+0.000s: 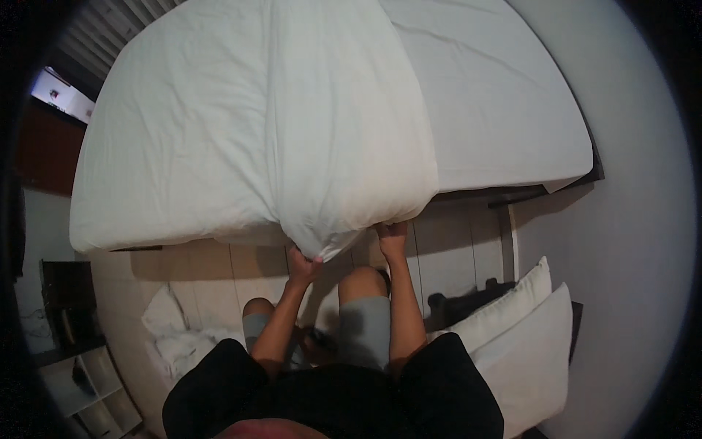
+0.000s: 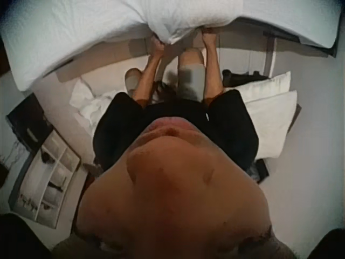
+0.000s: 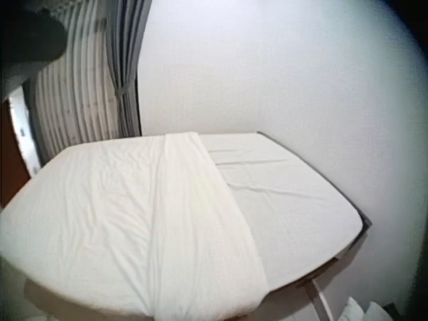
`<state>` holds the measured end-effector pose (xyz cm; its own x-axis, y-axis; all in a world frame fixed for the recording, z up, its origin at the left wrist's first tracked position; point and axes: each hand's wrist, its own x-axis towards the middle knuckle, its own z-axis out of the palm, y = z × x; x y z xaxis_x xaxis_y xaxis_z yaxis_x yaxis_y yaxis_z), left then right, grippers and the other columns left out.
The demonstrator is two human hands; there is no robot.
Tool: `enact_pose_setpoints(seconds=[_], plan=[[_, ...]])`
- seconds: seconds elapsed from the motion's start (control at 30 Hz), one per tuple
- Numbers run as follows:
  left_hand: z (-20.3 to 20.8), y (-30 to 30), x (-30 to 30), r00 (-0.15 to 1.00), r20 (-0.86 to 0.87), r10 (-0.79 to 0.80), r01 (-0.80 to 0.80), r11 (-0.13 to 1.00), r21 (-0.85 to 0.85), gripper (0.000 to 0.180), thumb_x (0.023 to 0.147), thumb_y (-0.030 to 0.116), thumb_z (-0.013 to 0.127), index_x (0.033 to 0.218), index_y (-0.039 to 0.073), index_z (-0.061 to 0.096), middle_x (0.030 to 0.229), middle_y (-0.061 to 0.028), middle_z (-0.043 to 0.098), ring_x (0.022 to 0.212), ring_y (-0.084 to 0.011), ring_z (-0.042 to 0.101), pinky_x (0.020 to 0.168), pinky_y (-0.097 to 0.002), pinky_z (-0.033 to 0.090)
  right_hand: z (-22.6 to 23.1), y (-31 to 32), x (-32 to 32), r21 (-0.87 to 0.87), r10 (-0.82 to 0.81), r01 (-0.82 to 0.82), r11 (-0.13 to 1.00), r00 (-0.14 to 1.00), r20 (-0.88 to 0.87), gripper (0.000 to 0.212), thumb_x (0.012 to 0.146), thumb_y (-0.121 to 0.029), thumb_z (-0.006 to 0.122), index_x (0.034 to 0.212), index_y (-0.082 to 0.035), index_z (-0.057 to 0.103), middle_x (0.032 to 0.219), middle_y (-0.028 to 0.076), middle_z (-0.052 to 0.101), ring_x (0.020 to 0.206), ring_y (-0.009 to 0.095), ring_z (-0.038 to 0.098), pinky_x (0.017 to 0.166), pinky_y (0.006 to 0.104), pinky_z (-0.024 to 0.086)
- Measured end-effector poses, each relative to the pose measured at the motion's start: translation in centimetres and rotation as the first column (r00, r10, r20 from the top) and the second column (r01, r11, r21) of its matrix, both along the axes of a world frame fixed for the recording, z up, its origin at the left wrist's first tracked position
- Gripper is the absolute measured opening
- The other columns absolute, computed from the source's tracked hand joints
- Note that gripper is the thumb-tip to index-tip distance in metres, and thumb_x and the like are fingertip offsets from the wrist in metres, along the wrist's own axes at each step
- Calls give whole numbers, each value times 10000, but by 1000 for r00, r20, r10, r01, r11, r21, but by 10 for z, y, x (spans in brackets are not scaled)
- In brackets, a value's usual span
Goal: The person spreads a white fitted sheet over a mattress, tucking the edges under the mattress frame. They then place a pillow into a white pillowcase, fluff the pillow, and arrange it on the bed. The person repeats the process for a second pillow.
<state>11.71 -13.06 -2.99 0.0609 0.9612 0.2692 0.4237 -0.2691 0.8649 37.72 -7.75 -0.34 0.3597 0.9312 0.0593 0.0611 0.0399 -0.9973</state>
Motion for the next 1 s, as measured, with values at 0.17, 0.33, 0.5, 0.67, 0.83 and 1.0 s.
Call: enact_pose_setpoints(seconds=[0.17,0.33,0.5,0.67,0.83,1.0], plan=[[-63,32,9,979,143,145,-174,961,215,616,987,590,619,1127,-7,670,957,-215,734,881,-433,719,783,-479,552,-28,11,3,-2,17,-17,1000,1000,15,260,921,-145,764,1074,60,722,967,128,773,891,179,689,811,335,538],[-19,16,26,948,240,210,-284,898,336,568,930,523,748,1108,-9,665,906,-206,724,829,-403,730,718,-425,558,-49,-5,10,102,-33,24,995,995,92,317,920,-208,793,1088,53,734,1005,117,781,889,164,688,816,325,539],[-6,14,25,973,180,147,-188,952,241,424,949,350,777,1130,-19,676,940,-211,736,838,-356,738,740,-402,561,-71,-31,26,0,-91,91,996,995,-47,446,891,-302,850,1109,70,736,1039,129,781,918,190,698,827,323,534],[-28,53,10,987,144,77,-120,939,323,363,953,288,774,1048,-56,711,928,-218,748,796,-347,725,747,-399,564,-66,-34,8,-31,-42,43,999,999,35,459,913,-325,830,1117,75,729,1059,147,774,944,210,696,852,334,525],[-46,65,10,988,57,143,-154,905,397,397,958,332,754,1131,-24,720,992,-227,746,878,-387,736,778,-412,573,-85,-22,-7,34,-4,4,999,1000,-9,469,940,-334,799,1139,84,722,1108,182,762,998,232,687,881,346,514],[-56,66,11,977,28,212,-205,892,404,393,955,335,752,1113,-24,725,983,-234,744,875,-396,735,771,-423,577,-81,-14,-29,33,-70,70,997,998,-3,525,965,-344,761,1231,100,675,1222,219,716,1121,275,650,979,355,475]])
